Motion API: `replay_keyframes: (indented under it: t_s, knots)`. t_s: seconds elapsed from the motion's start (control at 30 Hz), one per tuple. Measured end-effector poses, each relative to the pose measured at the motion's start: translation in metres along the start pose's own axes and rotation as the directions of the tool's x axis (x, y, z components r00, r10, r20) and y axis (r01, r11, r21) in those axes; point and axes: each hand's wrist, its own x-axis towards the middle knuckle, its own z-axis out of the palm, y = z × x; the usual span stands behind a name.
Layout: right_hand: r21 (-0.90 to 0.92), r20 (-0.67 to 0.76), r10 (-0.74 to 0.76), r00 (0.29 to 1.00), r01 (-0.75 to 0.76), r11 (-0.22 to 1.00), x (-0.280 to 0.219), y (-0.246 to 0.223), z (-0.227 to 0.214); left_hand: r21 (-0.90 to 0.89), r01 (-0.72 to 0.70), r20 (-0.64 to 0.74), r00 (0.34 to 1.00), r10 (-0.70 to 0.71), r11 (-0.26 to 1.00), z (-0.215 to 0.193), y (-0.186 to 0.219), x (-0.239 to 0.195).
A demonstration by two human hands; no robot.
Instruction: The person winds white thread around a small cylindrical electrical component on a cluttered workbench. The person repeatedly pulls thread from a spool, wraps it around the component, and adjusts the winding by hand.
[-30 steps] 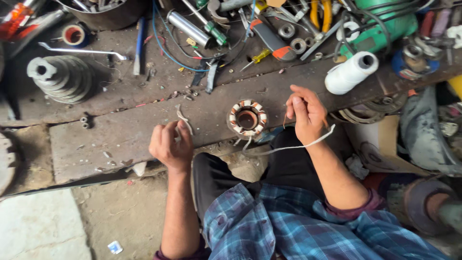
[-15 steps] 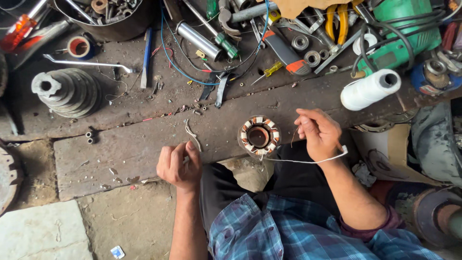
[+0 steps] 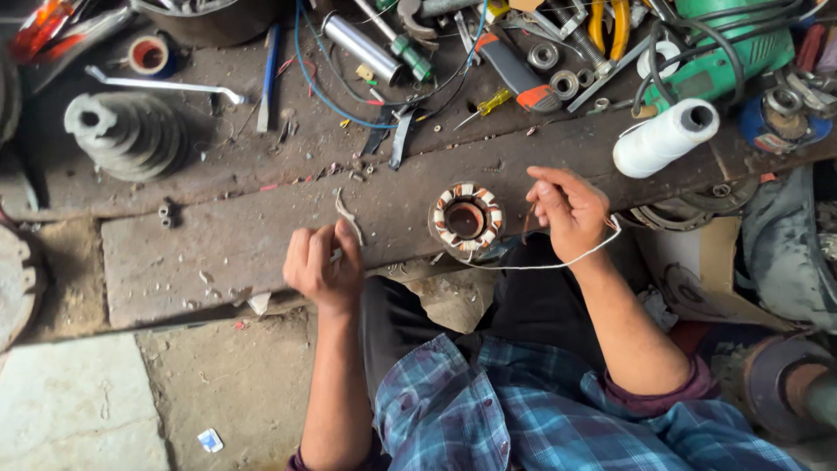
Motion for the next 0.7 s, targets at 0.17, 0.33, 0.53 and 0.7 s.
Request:
replay_keyframes:
  t_s: [0.17,0.33,0.53,0.7]
  knots:
    - [0.165,0.017,-0.022,1.000,0.019,0.986,-0.010,0.001,-0.006,0.003,0.021,0.000,1.000,-0.021,1.000,-0.001,-0.002,-0.009]
    - [0.106,0.001,-0.247,0.969,0.246,0.963,-0.019,-0.029,-0.001,-0.046,0.031,-0.024,0.999,-0.032,0.998,0.001,-0.003,-0.004]
    - [-0.115,0.129,-0.434,0.892,0.448,0.886,-0.019,-0.070,0.017,-0.034,0.067,-0.021,0.998,-0.067,0.997,-0.001,-0.001,-0.002]
    - [-0.340,0.283,-0.631,0.722,0.691,0.638,0.000,-0.087,0.030,0.029,0.011,-0.162,0.987,-0.006,1.000,-0.004,-0.003,0.001]
